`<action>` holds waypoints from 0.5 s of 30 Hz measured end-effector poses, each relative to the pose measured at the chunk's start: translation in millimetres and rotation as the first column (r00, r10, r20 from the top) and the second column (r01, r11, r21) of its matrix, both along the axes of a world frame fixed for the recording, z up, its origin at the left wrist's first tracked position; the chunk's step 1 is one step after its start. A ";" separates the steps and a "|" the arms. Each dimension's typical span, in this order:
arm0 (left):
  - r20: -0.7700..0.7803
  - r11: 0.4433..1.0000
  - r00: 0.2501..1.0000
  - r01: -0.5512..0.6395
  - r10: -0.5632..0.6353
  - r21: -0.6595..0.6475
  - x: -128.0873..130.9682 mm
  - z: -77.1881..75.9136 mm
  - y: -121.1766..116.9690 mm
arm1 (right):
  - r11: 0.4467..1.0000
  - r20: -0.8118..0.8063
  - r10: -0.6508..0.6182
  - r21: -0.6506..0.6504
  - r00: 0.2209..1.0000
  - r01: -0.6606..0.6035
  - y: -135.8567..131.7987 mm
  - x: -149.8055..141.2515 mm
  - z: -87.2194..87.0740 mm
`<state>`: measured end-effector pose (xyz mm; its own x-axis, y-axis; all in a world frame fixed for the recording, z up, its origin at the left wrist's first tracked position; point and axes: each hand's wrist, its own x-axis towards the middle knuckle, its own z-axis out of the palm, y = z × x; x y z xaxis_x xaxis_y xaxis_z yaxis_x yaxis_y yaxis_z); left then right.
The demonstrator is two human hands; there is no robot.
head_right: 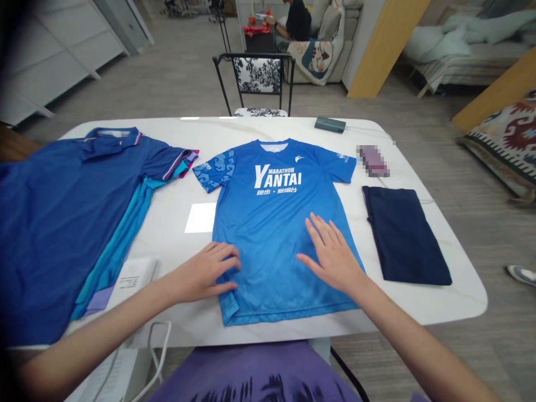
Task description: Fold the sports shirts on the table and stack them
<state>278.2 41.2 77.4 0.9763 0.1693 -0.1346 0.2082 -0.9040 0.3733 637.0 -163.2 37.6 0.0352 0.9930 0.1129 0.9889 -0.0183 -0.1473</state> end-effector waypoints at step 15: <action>-0.002 0.795 0.805 -0.585 0.593 0.160 -2.2 22.1 166.7 | 0.999 -0.262 0.052 0.000 0.964 -0.053 -62.4 -166.7 21.8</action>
